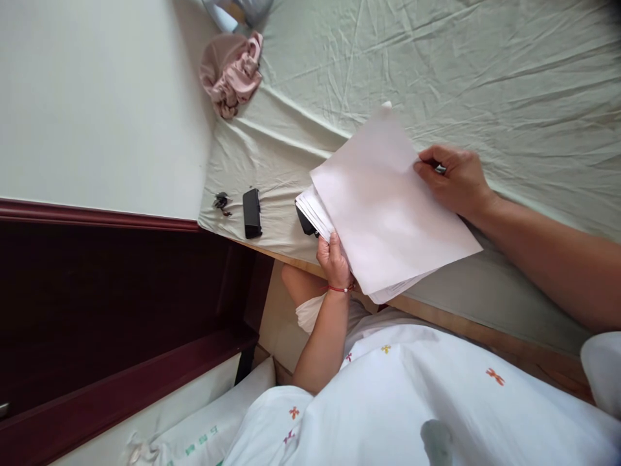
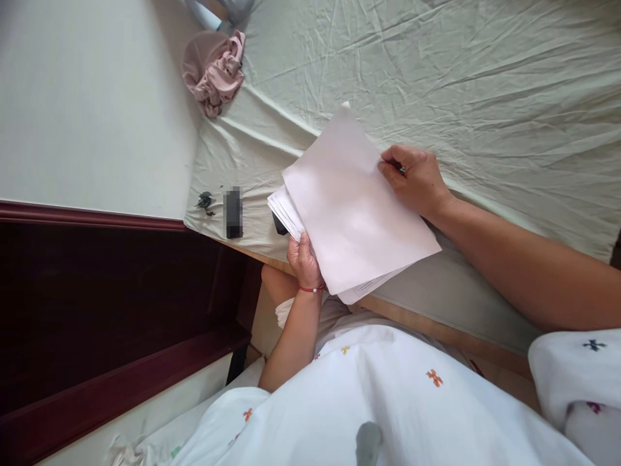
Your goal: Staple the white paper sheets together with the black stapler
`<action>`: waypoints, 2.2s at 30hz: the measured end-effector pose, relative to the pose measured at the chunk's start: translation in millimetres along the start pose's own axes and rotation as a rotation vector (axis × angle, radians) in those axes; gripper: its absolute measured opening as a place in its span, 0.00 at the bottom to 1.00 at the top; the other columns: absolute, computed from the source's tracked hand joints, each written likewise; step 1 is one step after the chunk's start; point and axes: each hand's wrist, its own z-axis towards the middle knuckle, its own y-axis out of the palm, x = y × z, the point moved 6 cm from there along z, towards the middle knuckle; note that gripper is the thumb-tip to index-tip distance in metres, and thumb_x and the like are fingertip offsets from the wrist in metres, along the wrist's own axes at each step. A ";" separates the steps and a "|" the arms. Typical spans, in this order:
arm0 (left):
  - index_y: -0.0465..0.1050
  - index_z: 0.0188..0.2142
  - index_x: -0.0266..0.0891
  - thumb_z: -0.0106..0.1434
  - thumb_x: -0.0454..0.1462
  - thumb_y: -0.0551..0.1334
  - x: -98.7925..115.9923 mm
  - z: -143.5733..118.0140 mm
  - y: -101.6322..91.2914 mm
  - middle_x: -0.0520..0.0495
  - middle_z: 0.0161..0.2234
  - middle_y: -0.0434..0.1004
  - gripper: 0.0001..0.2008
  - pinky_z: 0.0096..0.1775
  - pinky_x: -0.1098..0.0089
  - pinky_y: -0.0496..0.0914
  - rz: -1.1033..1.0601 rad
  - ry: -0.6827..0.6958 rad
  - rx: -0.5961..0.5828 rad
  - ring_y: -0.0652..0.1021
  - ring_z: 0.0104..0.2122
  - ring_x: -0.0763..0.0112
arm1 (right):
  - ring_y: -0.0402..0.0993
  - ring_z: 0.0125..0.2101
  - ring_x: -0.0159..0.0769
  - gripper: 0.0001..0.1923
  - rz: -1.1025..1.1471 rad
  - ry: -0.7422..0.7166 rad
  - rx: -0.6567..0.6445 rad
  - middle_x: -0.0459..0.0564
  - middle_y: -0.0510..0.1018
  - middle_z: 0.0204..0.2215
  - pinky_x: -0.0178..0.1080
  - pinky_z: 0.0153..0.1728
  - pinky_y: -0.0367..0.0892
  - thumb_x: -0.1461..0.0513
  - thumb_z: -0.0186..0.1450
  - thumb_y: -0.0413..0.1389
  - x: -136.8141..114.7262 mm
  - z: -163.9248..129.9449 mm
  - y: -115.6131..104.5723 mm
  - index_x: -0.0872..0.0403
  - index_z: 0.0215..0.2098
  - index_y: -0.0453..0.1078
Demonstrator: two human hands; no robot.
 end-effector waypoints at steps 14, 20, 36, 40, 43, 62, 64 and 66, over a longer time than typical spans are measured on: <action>0.88 0.48 0.43 0.65 0.63 0.76 -8.3 0.2 -2.7 0.45 0.48 0.91 0.28 0.62 0.62 0.77 -0.035 -0.018 0.011 0.87 0.54 0.56 | 0.74 0.40 0.44 0.06 -0.036 -0.107 -0.144 0.55 0.83 0.39 0.49 0.50 0.72 0.56 0.72 0.56 -9.8 2.7 1.5 0.48 0.38 0.71; 0.89 0.54 0.43 0.65 0.63 0.75 -4.9 -1.8 0.6 0.43 0.51 0.91 0.31 0.65 0.59 0.77 -0.029 -0.036 0.012 0.87 0.57 0.54 | 0.71 0.40 0.45 0.07 0.007 -0.070 -0.225 0.55 0.81 0.41 0.49 0.49 0.68 0.54 0.71 0.57 -17.1 3.5 -2.2 0.46 0.38 0.71; 0.86 0.44 0.42 0.63 0.66 0.75 -2.7 -2.6 -2.4 0.46 0.43 0.89 0.30 0.56 0.64 0.79 -0.013 -0.037 0.049 0.86 0.49 0.59 | 0.69 0.38 0.45 0.08 0.011 -0.090 -0.219 0.56 0.79 0.39 0.48 0.48 0.66 0.54 0.71 0.56 -15.9 4.3 0.2 0.47 0.36 0.70; 0.84 0.41 0.42 0.63 0.69 0.74 1.1 -4.0 -1.1 0.46 0.42 0.88 0.33 0.55 0.64 0.79 0.015 -0.032 0.054 0.86 0.48 0.60 | 0.69 0.38 0.45 0.08 -0.007 -0.085 -0.217 0.57 0.81 0.40 0.49 0.48 0.67 0.54 0.72 0.55 -17.0 4.2 0.2 0.47 0.37 0.71; 0.84 0.44 0.42 0.61 0.67 0.76 4.4 -4.3 2.8 0.45 0.44 0.89 0.32 0.58 0.63 0.78 0.036 -0.009 0.008 0.86 0.51 0.58 | 0.69 0.38 0.45 0.09 -0.014 -0.075 -0.221 0.57 0.82 0.41 0.49 0.48 0.67 0.53 0.72 0.55 -16.2 3.4 0.4 0.47 0.37 0.73; 0.83 0.46 0.41 0.64 0.60 0.76 2.8 -4.8 -0.3 0.45 0.45 0.89 0.27 0.58 0.63 0.78 0.142 0.020 0.026 0.86 0.51 0.58 | 0.75 0.39 0.47 0.15 -0.009 -0.044 -0.146 0.54 0.84 0.45 0.52 0.45 0.75 0.60 0.63 0.64 2.6 3.9 0.7 0.44 0.49 0.78; 0.83 0.45 0.42 0.62 0.59 0.77 2.5 -5.1 -1.8 0.46 0.44 0.89 0.26 0.58 0.63 0.78 0.113 0.010 0.048 0.86 0.50 0.59 | 0.77 0.40 0.49 0.19 0.008 -0.056 -0.133 0.55 0.84 0.48 0.52 0.42 0.76 0.59 0.61 0.66 3.7 4.2 0.5 0.43 0.51 0.79; 0.83 0.44 0.43 0.60 0.58 0.79 3.2 -5.0 -4.8 0.47 0.44 0.89 0.25 0.57 0.64 0.78 0.074 -0.005 0.078 0.86 0.50 0.60 | 0.79 0.42 0.50 0.21 0.012 -0.061 -0.148 0.57 0.83 0.50 0.51 0.40 0.77 0.59 0.60 0.67 3.1 3.9 1.0 0.44 0.52 0.80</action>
